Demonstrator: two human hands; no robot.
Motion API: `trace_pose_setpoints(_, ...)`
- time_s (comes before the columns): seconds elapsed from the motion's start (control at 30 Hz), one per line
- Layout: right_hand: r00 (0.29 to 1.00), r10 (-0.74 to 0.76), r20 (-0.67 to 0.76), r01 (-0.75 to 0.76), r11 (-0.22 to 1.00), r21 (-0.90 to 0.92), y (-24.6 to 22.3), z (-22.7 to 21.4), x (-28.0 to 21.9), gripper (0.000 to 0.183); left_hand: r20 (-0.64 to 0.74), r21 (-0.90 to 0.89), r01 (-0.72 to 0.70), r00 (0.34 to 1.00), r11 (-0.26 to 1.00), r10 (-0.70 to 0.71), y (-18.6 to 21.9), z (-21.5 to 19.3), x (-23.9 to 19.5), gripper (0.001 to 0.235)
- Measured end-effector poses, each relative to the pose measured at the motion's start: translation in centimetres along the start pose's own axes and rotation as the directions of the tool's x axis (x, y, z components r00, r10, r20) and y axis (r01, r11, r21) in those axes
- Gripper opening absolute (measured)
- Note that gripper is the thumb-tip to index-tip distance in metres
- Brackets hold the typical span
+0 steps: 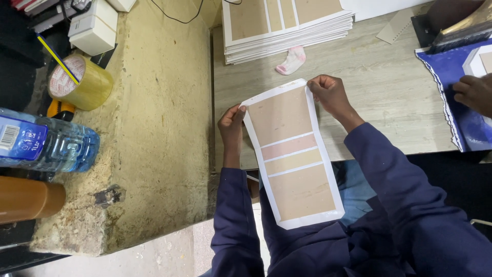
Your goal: Folding paper covers along pre-scored lines and using a hand tool to press the creases.
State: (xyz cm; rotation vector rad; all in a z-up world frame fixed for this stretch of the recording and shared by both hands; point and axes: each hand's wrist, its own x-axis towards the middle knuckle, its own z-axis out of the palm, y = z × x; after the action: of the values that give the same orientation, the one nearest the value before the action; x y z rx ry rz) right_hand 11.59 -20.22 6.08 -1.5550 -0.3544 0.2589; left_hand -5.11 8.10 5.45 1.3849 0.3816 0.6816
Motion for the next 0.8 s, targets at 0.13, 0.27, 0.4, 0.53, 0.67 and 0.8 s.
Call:
trace_pose_setpoints(0.13,0.999,-0.038,0.016,0.038,0.999,0.005,-0.9,0.3,-0.2,0.01,0.065,0.02,0.037,0.997,0.999,-0.039,0.8,-0.7,-0.6,0.037)
trace_pose_setpoints(0.27,0.999,-0.038,0.009,0.038,0.999,-0.011,-0.9,0.6,-0.4,0.013,-0.044,0.288,-0.085,0.994,0.954,0.102,3.2,0.8,-2.6,0.025)
trace_pose_setpoints(0.4,0.999,-0.053,-0.004,0.053,0.999,0.001,-2.1,0.6,-0.8,0.012,-0.045,0.326,-0.073,0.995,0.943,0.093,4.1,1.4,-2.7,0.027)
trace_pose_setpoints(0.53,0.999,-0.023,-0.024,0.023,1.0,0.013,-1.1,-0.3,-0.5,0.014,0.044,-0.004,0.172,0.984,0.985,-0.171,3.9,1.1,-1.9,0.041)
trace_pose_setpoints(0.67,0.999,-0.026,0.019,0.025,0.999,0.042,-1.3,-0.4,-0.6,0.013,0.148,-0.183,0.423,0.904,0.887,-0.4,2.0,-0.4,0.0,0.045)
trace_pose_setpoints(0.8,0.999,-0.037,0.036,0.035,0.998,0.051,-1.4,-0.4,-0.8,0.012,0.077,-0.148,0.43,0.903,0.891,-0.423,5.7,1.3,-1.1,0.037)
